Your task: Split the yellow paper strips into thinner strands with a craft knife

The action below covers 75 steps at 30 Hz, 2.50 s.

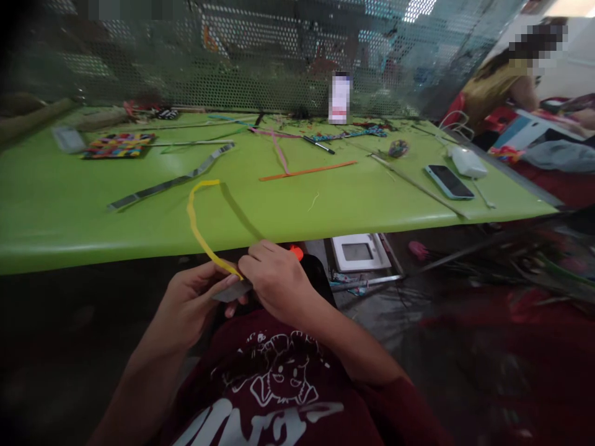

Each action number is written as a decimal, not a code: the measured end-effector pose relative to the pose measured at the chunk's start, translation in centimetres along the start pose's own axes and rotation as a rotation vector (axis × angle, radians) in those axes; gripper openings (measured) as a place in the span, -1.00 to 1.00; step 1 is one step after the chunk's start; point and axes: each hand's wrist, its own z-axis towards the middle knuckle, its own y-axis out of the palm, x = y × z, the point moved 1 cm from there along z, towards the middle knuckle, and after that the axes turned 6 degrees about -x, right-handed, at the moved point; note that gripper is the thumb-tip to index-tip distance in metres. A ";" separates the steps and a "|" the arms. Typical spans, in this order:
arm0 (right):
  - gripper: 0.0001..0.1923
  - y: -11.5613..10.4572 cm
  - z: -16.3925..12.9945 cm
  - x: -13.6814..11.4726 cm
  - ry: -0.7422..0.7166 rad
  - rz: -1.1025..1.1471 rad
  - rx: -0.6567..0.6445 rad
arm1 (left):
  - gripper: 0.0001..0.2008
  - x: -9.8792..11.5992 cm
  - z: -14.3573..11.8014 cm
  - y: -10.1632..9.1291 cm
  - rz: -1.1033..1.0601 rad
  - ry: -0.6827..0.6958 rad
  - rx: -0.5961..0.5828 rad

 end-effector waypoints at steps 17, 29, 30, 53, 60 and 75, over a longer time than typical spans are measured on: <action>-0.76 0.2 0.0 -0.2 0.035 -0.005 0.064 | -0.91 -0.2 0.4 0.1 -0.038 0.048 0.033; -0.75 0.3 0.2 -0.3 0.047 0.018 0.077 | -0.91 -0.2 0.3 0.1 -0.075 0.072 -0.018; -0.75 0.3 0.2 -0.3 0.046 0.019 0.078 | -0.91 -0.2 0.3 0.2 -0.073 0.075 -0.021; -0.77 0.7 0.0 -0.4 0.114 -0.007 0.052 | -0.90 -0.2 0.0 0.2 -0.010 0.080 -0.024; -0.77 0.9 0.1 -0.4 0.125 0.016 0.056 | -0.91 -0.1 0.0 0.2 -0.039 0.080 -0.038; -0.76 1.2 0.0 -0.2 0.123 0.021 0.037 | -0.91 -0.1 0.0 0.2 -0.006 0.068 -0.037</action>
